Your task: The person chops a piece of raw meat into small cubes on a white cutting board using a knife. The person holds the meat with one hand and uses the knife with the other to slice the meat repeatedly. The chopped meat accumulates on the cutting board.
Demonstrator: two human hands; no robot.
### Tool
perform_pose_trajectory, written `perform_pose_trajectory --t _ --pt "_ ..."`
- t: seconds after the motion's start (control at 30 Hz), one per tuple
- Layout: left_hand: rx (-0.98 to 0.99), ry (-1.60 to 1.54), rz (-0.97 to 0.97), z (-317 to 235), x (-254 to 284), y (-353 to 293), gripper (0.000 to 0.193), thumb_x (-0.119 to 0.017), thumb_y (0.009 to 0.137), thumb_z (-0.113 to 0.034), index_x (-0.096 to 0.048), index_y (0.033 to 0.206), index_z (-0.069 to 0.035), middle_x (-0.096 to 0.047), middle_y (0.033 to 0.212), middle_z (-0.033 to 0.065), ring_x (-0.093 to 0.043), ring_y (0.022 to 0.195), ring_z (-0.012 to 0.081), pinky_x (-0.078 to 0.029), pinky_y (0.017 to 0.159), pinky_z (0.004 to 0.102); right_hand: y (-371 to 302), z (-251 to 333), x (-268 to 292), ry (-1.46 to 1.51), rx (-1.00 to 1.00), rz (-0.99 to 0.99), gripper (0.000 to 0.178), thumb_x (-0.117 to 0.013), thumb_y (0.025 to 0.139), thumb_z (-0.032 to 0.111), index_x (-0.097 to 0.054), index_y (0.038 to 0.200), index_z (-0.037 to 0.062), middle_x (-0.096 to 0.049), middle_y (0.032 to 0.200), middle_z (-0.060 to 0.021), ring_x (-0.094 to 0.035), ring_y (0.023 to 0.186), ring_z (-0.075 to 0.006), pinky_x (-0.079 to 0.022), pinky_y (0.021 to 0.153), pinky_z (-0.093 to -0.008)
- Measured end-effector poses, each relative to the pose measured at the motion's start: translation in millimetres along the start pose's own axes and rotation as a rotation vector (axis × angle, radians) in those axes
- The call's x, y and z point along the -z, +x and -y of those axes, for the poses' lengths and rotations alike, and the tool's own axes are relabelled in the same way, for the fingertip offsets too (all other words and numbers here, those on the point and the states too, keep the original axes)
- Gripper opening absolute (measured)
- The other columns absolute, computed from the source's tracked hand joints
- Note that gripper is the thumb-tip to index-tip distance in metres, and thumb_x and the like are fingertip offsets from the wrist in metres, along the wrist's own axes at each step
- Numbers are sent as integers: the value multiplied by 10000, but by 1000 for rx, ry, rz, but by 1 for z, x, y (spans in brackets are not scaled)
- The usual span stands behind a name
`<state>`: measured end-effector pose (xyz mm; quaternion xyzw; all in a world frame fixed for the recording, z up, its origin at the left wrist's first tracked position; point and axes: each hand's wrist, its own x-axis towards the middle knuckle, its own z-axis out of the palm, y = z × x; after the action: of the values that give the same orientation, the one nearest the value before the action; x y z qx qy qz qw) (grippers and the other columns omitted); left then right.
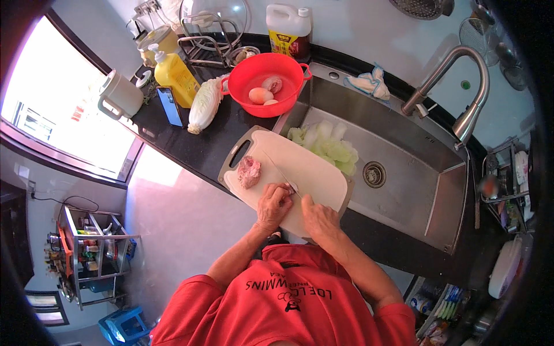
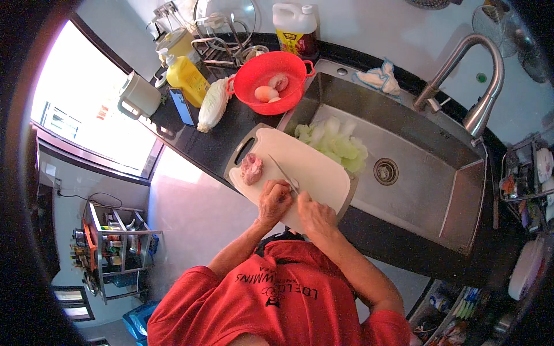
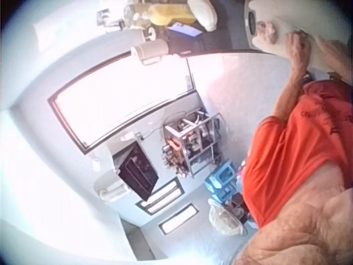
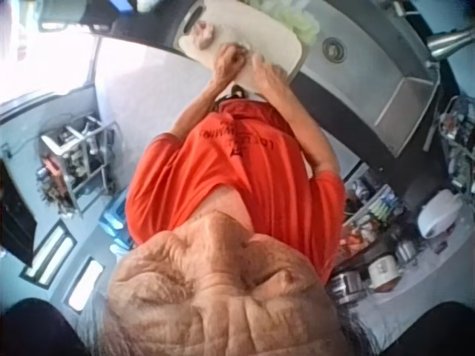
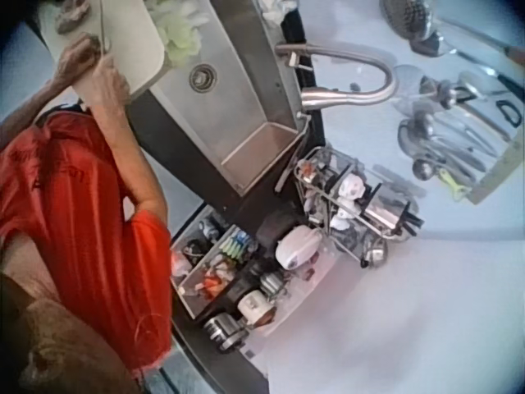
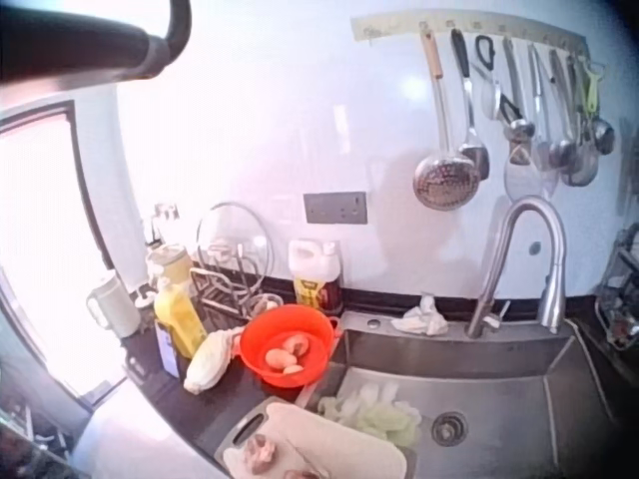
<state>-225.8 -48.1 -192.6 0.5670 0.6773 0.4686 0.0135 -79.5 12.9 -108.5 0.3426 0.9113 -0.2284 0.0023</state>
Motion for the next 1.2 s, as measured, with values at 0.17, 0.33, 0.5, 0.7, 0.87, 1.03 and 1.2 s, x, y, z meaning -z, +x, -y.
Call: perform_pose_trajectory --t 0.17,0.33,0.5,0.7,0.87,1.03,1.2 --pt "111 -85 -128 6 0 5 173 -621 684 83 -572 804 -32 -612 944 97 -604 826 274 -504 678 344 -45 -11 1 17 -152 74 177 -529 840 92 -399 936 20 -632 721 -251 -643 737 -452 -520 614 -533" --pt "25 -53 -76 -6 2 9 263 -660 712 49 -609 954 -40 -577 991 114 -594 813 279 -500 683 351 -31 -18 -1 66 -94 -42 138 -488 855 85 -396 927 12 -621 687 -246 -638 685 -444 -505 580 -540" --pt "59 -70 -58 -5 4 9 303 -703 697 -4 -596 978 -40 -552 974 128 -576 809 295 -496 689 357 -33 -3 12 73 -70 -141 117 -490 844 67 -398 896 15 -611 665 -228 -613 645 -459 -491 556 -543" --pt "57 -7 -55 -2 2 7 214 -702 709 -23 -609 901 -19 -565 954 127 -581 781 276 -492 632 352 -51 16 3 -128 -37 -140 96 -500 824 40 -416 870 40 -630 652 -170 -651 581 -359 -533 501 -454" --pt "91 -12 18 7 0 6 236 -700 714 -41 -633 939 -15 -571 924 126 -575 764 279 -488 626 356 -46 13 -7 -176 -54 -113 95 -518 840 88 -429 845 54 -633 636 -156 -666 582 -326 -545 494 -420" --pt "100 -48 64 8 2 10 257 -675 679 -15 -612 928 -10 -582 933 128 -567 789 289 -482 664 361 -38 11 -9 -135 -55 -115 77 -500 818 41 -423 815 48 -621 606 -170 -658 575 -342 -541 499 -438" --pt "137 -90 123 6 5 10 276 -635 653 24 -580 921 -13 -591 999 133 -562 892 325 -480 762 391 -29 11 -4 -26 -47 -64 100 -511 854 88 -435 816 36 -607 584 -199 -657 577 -362 -538 489 -452"
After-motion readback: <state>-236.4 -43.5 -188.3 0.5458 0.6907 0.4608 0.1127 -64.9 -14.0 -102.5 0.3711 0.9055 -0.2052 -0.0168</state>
